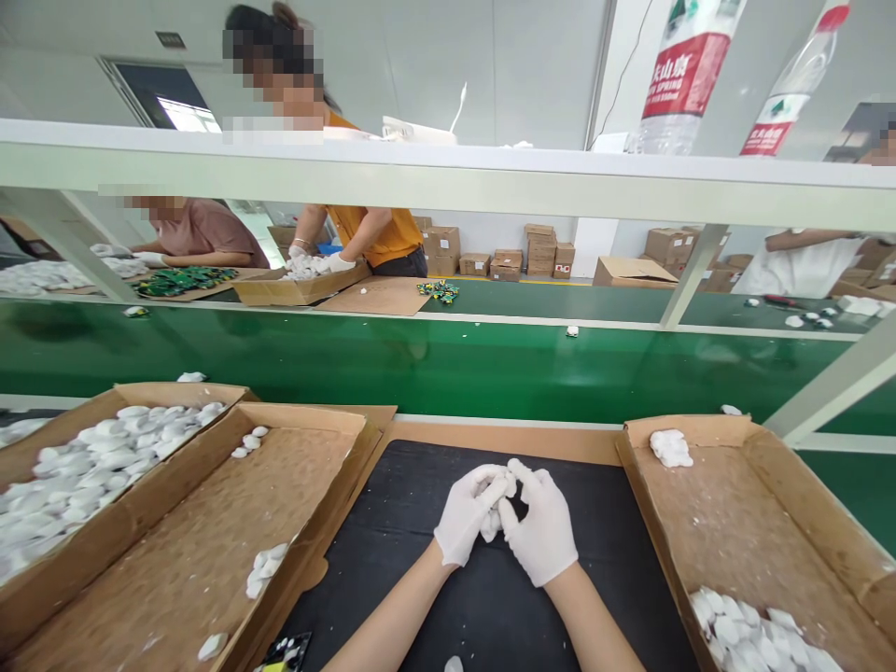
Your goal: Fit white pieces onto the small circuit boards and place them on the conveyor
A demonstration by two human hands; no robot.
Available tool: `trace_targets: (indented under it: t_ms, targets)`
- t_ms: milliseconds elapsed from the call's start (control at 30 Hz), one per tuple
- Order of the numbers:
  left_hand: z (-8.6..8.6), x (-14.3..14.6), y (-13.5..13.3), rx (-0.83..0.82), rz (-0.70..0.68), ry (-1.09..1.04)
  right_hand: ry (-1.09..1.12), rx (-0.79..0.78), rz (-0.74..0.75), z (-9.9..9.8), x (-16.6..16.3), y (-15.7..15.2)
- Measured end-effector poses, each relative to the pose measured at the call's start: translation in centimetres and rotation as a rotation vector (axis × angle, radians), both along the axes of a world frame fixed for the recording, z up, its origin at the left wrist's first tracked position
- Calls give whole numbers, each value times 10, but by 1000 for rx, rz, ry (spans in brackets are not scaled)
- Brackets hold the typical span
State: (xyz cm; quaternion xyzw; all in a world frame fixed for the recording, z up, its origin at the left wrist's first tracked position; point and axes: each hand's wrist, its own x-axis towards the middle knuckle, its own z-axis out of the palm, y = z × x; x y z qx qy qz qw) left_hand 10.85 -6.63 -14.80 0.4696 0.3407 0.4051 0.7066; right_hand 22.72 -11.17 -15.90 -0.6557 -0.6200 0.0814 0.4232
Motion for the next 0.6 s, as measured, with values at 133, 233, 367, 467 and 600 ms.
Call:
trace_targets:
  t_ms: [133,233,367,467,600]
  targets:
    - [-3,-1,1,-3,-43,-26,86,-16,43,-3,-2,1]
    - [-5,-2,1,-10,-51,-30,206,-12,49,-3,-1,2]
    - [-7,-2,1,-24,-56,-33,311,-16,25,-1,0,2]
    - [-5,-3,2,-52,-7,-48,355,16,-22,-3,4,2]
    - [-2,-7,5,-107,91,-82,291,49,-137,-3,9,3]
